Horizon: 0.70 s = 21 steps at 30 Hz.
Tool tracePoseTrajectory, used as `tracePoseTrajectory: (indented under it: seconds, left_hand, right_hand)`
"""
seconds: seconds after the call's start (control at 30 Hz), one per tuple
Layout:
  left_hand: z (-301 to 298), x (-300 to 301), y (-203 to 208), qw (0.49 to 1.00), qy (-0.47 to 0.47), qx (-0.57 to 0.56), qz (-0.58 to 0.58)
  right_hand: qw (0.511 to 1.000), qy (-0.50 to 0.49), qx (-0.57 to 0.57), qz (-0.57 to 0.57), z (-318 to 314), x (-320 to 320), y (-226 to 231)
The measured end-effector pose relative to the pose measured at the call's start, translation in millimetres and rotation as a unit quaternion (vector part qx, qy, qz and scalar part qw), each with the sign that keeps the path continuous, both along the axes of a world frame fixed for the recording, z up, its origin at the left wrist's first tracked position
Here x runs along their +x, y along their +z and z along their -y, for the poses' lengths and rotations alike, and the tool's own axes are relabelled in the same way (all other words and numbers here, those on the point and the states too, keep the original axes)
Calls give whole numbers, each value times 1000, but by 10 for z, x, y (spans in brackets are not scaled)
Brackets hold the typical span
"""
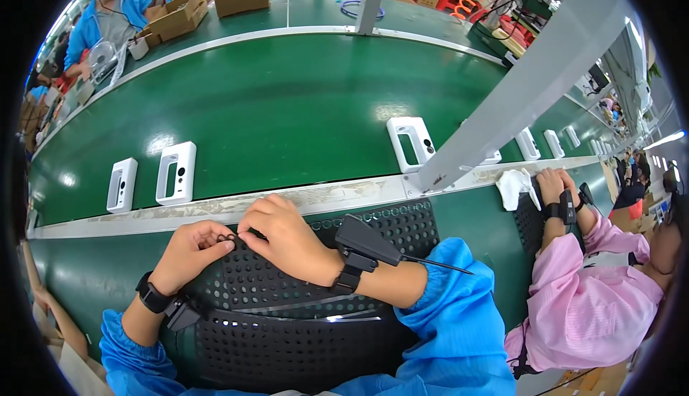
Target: The person peels small black circular stickers from a sheet and presses them onto the circular openings of white plastic housings on a conveyor belt.
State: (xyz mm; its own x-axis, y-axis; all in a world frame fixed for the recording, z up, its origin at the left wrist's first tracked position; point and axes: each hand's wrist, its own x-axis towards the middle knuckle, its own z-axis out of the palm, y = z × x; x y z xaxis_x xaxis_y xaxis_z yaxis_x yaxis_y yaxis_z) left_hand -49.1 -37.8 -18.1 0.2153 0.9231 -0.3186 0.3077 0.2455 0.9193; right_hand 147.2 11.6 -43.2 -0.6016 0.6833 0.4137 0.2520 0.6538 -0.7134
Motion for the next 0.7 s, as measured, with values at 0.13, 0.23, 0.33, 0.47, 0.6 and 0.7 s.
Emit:
tracePoseTrajectory:
  seconds: [0.13,0.23,0.33,0.47,0.6,0.7]
  left_hand:
    - [72,-43,-11,1000,14,4,-1]
    - [62,-88,-3,1000,11,12,-8]
    - [82,-82,-40,1000,11,13,6]
    - [108,-113,-40,999,5,10,40]
    - [105,-129,-35,999,-2,12,38]
    - [110,-115,-39,999,0,9,46]
  right_hand:
    - [1000,17,-11,3,16,-55,20]
    - [1000,21,-1,-10,27,-109,46]
    - [1000,10,-12,1,75,-58,58]
    - [1000,9,-13,13,88,-101,71]
    - [1000,1,-10,17,114,-101,54]
    - [1000,3,-8,15,100,-98,66]
